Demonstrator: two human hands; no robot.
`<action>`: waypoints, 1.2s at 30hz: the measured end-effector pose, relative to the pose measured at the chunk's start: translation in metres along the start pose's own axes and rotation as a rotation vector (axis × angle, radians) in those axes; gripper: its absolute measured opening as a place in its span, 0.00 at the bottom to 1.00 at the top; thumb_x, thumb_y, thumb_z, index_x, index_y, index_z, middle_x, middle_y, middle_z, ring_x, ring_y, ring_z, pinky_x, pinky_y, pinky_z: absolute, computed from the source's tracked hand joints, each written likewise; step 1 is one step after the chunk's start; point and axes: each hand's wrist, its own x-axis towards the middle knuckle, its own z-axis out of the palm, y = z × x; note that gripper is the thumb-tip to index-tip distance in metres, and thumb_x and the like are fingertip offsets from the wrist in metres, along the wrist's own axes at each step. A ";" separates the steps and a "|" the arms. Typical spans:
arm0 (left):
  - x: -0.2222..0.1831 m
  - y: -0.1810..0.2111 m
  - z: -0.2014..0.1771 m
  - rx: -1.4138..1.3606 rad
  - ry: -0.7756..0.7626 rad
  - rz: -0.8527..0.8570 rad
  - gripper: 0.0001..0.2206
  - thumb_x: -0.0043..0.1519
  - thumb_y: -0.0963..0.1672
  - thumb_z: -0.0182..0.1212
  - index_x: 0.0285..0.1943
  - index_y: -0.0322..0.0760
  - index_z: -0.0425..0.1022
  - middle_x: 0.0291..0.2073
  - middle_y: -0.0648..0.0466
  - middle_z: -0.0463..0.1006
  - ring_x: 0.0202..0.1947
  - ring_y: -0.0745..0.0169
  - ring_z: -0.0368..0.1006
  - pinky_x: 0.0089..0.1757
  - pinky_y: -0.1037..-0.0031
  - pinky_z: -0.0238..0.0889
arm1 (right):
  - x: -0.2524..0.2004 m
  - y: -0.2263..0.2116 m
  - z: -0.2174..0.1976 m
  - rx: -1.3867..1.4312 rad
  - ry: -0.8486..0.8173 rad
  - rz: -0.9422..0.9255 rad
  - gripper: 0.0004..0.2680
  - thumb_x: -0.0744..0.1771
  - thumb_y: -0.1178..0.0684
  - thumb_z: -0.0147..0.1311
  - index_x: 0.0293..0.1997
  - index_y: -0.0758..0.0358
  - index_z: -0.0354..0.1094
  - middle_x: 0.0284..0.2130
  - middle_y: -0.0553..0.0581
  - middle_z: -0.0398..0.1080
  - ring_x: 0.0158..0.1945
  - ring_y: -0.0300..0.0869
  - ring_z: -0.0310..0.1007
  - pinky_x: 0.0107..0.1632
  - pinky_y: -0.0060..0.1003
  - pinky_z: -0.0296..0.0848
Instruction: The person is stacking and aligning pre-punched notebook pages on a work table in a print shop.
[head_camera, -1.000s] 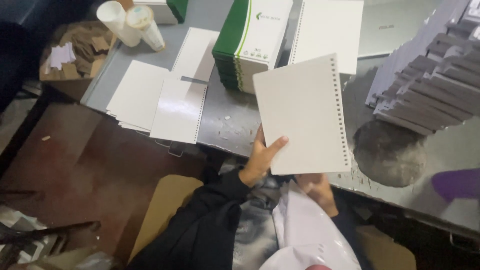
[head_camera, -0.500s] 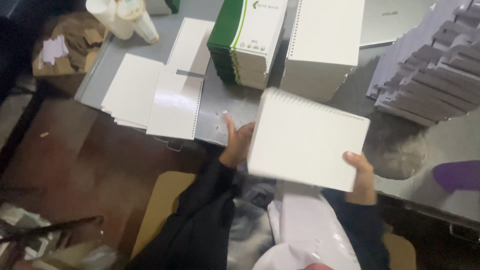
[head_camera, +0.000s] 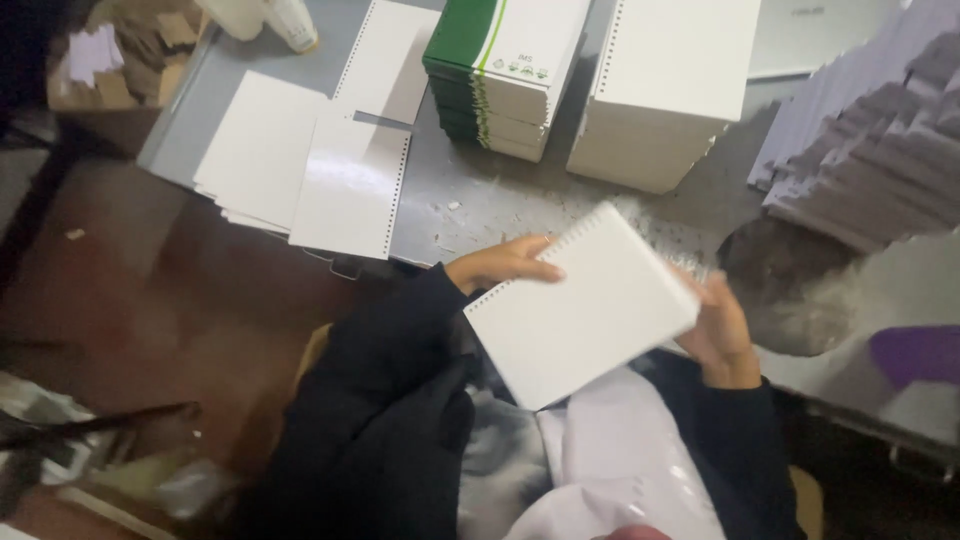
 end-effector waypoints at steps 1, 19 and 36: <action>-0.010 0.018 0.002 0.009 -0.012 -0.018 0.41 0.56 0.56 0.71 0.74 0.32 0.60 0.49 0.38 0.79 0.40 0.46 0.81 0.32 0.61 0.77 | -0.006 0.011 0.011 0.022 0.008 -0.003 0.30 0.67 0.27 0.39 0.69 0.60 0.61 0.56 0.74 0.67 0.55 0.60 0.69 0.56 0.67 0.62; 0.045 -0.074 0.007 0.256 0.624 0.587 0.57 0.36 0.55 0.87 0.72 0.33 0.56 0.56 0.39 0.75 0.60 0.36 0.70 0.60 0.43 0.61 | 0.053 0.078 0.012 -0.837 0.002 -0.793 0.33 0.62 0.65 0.62 0.74 0.62 0.43 0.64 0.63 0.57 0.71 0.53 0.54 0.71 0.57 0.51; -0.010 -0.023 0.051 -0.299 0.504 0.326 0.34 0.68 0.43 0.60 0.80 0.31 0.45 0.69 0.40 0.61 0.68 0.53 0.57 0.67 0.55 0.50 | -0.001 0.044 0.049 -0.460 0.322 -0.230 0.18 0.65 0.56 0.62 0.61 0.63 0.63 0.46 0.54 0.70 0.43 0.40 0.71 0.44 0.38 0.74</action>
